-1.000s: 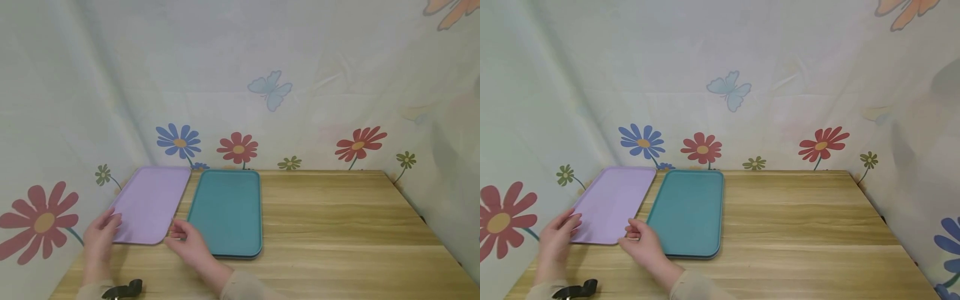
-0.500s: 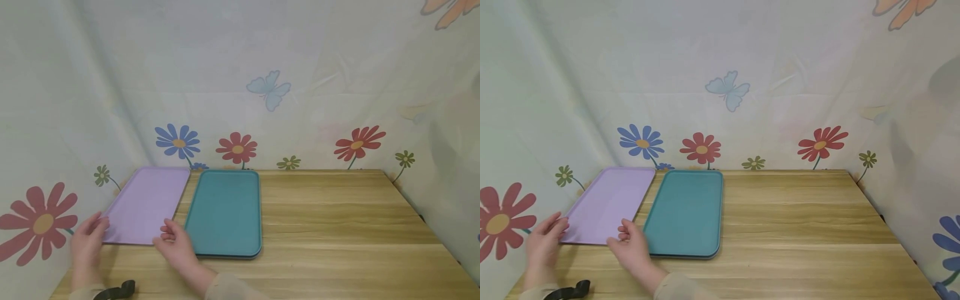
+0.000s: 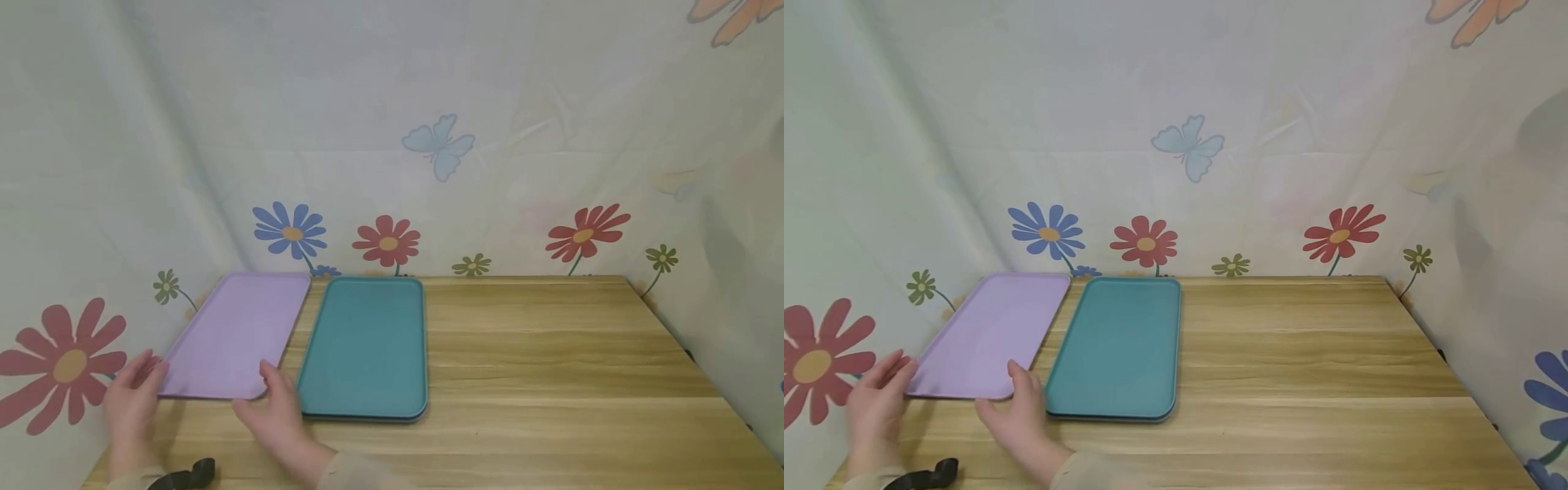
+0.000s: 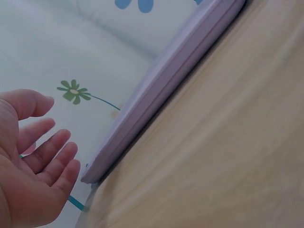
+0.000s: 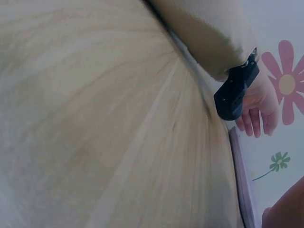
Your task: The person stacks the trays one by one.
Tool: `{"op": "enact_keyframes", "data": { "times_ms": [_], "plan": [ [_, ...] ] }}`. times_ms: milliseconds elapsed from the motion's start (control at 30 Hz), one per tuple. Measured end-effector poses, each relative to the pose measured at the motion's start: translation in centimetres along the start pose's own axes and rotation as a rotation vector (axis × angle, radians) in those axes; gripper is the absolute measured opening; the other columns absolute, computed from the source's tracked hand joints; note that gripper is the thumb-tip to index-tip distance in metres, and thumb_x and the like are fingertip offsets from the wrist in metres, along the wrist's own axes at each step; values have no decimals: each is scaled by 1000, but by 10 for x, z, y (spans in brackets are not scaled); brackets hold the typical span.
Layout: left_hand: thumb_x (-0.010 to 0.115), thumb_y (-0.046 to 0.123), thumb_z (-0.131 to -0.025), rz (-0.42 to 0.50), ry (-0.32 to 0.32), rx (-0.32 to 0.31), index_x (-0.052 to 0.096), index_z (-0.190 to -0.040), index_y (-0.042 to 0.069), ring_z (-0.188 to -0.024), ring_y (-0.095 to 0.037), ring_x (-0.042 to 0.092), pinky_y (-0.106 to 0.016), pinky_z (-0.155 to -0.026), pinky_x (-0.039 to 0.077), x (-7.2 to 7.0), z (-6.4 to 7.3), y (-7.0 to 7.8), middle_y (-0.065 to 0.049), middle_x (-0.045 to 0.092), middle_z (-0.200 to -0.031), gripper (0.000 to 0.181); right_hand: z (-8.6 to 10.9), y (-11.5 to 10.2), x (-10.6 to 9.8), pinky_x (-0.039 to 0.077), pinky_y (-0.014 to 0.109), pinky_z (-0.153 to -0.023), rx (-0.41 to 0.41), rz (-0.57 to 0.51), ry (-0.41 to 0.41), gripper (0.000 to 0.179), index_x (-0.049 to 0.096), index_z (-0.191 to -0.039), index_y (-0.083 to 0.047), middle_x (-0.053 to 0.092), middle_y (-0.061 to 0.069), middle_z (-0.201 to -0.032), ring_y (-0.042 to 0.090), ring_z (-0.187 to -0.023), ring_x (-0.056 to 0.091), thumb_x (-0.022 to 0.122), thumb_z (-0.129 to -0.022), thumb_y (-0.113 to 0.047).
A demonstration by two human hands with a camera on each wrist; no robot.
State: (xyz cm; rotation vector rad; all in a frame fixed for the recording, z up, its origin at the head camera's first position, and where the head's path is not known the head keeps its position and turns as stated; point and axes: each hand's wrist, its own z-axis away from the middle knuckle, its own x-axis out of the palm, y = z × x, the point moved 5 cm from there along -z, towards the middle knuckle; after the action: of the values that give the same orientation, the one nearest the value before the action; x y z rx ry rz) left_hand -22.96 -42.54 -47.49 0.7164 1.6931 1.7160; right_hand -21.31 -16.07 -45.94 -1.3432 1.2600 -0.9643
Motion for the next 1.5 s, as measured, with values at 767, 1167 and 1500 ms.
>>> {"op": "enact_keyframes", "data": {
  "times_ms": [767, 1167, 1500],
  "plan": [
    [62, 40, -97, -320, -116, -36, 26, -157, 20, -148, -23, 19, -36, -118, 18, -7, -13, -11, -10, 20, -162, 73, -18, 15, 16, 32, 41, -112, 103, 293, -36, 94, 37, -152, -13, 34, 11, -153, 32, -140, 33, 87, -75, -29],
    [62, 39, -97, -296, -141, -48, 22, -157, 18, -149, -20, 12, -34, -119, 11, -6, -11, -13, -7, 16, -163, 75, -23, 20, 18, 35, 36, -110, 125, 260, -22, 89, 37, -151, -5, 37, 16, -150, 32, -137, 38, 85, -77, -24],
    [63, 37, -97, -315, -169, -43, 21, -158, 16, -148, -19, 13, -32, -118, 11, -5, -14, -15, -7, 16, -162, 77, -22, 22, 20, 33, 39, -112, 178, 199, 11, 88, 36, -151, -2, 35, 17, -150, 36, -138, 36, 83, -79, -24]
  ]
}}
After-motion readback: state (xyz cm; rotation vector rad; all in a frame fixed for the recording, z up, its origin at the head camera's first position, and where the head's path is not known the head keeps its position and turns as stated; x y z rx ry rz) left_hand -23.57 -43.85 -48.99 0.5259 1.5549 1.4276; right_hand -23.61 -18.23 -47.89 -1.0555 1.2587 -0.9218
